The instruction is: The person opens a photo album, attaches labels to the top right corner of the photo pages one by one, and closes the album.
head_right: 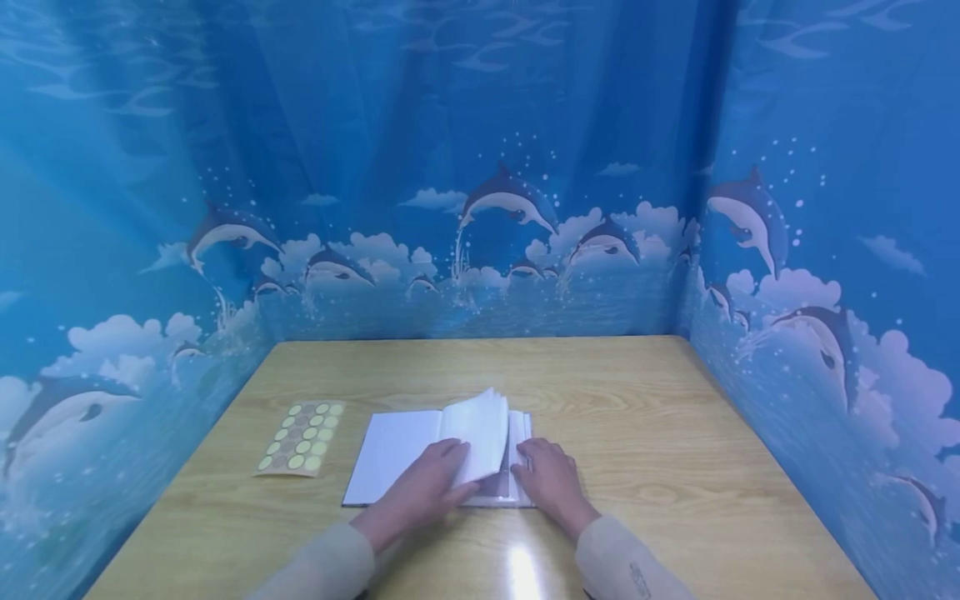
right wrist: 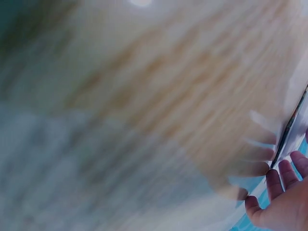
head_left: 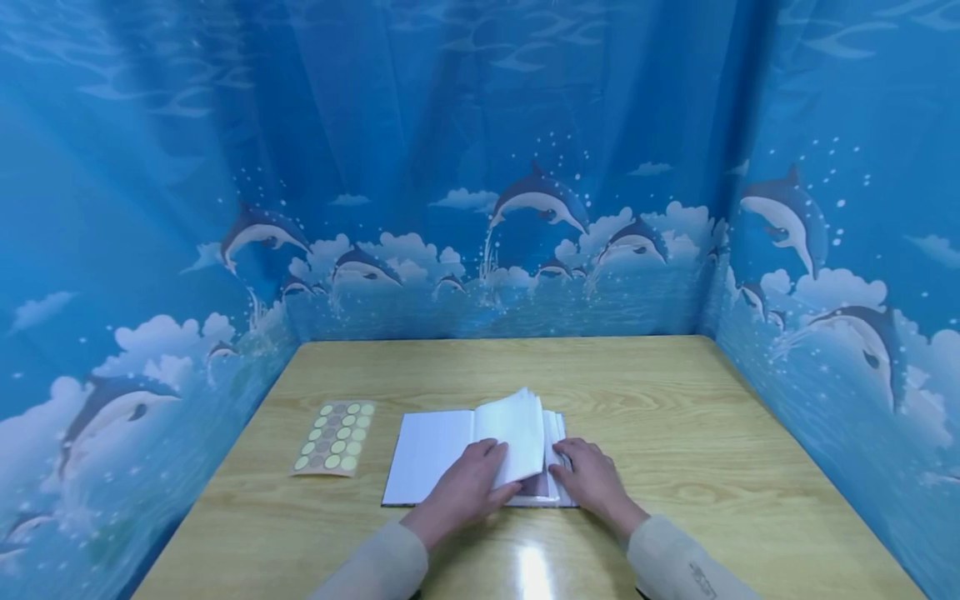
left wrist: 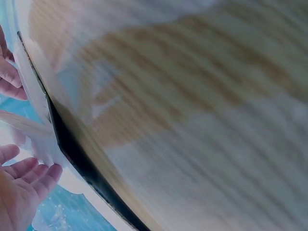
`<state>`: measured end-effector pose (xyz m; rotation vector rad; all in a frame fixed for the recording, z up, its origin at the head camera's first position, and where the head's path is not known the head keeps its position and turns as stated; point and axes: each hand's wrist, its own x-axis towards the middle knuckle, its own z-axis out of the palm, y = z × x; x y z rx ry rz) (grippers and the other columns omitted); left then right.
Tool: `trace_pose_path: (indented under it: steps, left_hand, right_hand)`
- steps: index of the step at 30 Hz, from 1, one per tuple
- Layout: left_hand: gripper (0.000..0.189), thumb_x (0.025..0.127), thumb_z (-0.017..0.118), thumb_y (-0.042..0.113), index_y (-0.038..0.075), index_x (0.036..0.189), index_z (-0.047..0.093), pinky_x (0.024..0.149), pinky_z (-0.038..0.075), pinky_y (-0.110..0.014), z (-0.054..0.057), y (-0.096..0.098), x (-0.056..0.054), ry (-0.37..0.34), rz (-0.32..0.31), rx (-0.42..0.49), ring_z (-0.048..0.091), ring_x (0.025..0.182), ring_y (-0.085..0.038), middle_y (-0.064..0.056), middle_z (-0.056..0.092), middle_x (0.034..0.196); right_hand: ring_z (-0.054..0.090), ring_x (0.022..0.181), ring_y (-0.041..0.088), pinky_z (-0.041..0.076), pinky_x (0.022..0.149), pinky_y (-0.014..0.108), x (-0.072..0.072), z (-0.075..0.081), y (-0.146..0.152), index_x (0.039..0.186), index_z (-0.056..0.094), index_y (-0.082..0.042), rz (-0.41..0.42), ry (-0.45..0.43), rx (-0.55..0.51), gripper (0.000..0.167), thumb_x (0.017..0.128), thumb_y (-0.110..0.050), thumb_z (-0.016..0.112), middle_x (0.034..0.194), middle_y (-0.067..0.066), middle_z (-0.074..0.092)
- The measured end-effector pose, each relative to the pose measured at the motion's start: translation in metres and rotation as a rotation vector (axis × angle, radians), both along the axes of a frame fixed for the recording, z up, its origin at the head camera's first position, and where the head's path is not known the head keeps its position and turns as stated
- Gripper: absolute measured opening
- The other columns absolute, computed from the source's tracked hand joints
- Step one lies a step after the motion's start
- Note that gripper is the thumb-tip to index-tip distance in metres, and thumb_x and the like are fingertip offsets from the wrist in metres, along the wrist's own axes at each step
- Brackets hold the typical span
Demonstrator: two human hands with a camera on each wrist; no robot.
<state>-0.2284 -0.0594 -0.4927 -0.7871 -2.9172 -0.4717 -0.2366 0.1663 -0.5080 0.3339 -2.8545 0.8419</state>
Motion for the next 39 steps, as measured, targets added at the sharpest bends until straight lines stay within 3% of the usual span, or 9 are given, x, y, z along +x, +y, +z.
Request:
trace_pose_path:
  steps: [12, 21, 29, 36, 39]
  left_hand:
    - [0.057, 0.092, 0.066, 0.038, 0.004, 0.137, 0.055, 0.1, 0.05, -0.045, 0.008, -0.007, 0.006, 0.046, -0.004, 0.075, 0.057, 0.118, -0.032, -0.017, 0.058, 0.132]
    - [0.049, 0.09, 0.067, 0.025, 0.0, 0.132, 0.06, 0.095, 0.052, -0.043, 0.01, -0.012, 0.011, 0.112, 0.014, 0.231, 0.06, 0.11, -0.03, -0.016, 0.063, 0.123]
    - [0.045, 0.09, 0.066, 0.023, 0.001, 0.13, 0.061, 0.092, 0.054, -0.042, 0.013, -0.015, 0.016, 0.111, 0.075, 0.361, 0.063, 0.106, -0.026, -0.012, 0.065, 0.12]
    - [0.038, 0.093, 0.065, 0.018, 0.001, 0.126, 0.063, 0.065, 0.055, -0.025, 0.022, -0.021, 0.018, 0.114, 0.098, 0.508, 0.062, 0.078, -0.014, -0.006, 0.067, 0.103]
    - [0.035, 0.092, 0.065, 0.014, -0.001, 0.123, 0.064, 0.061, 0.053, -0.022, 0.027, -0.026, 0.018, 0.113, 0.112, 0.572, 0.06, 0.071, -0.009, -0.003, 0.065, 0.094]
  right_hand:
    - [0.057, 0.116, 0.041, 0.045, 0.093, 0.063, 0.001, -0.001, -0.004, 0.118, 0.068, 0.0, 0.007, 0.049, -0.015, 0.037, 0.084, -0.012, 0.073, 0.125, 0.02, 0.062]
    - [0.056, 0.117, 0.04, 0.044, 0.093, 0.062, 0.002, 0.003, -0.006, 0.118, 0.068, 0.0, 0.013, 0.018, -0.004, 0.035, 0.086, -0.011, 0.07, 0.126, 0.018, 0.062]
    - [0.058, 0.114, 0.04, 0.044, 0.092, 0.062, 0.001, 0.003, -0.008, 0.115, 0.07, -0.001, 0.006, 0.025, -0.006, 0.032, 0.089, -0.019, 0.07, 0.123, 0.017, 0.064]
    - [0.061, 0.111, 0.038, 0.046, 0.087, 0.06, 0.001, -0.001, -0.009, 0.113, 0.071, -0.002, 0.0, 0.075, 0.007, 0.032, 0.086, -0.018, 0.074, 0.122, 0.015, 0.065]
    - [0.061, 0.111, 0.038, 0.047, 0.088, 0.06, 0.001, -0.001, -0.009, 0.113, 0.071, -0.001, 0.006, 0.081, 0.004, 0.032, 0.085, -0.017, 0.074, 0.121, 0.015, 0.065]
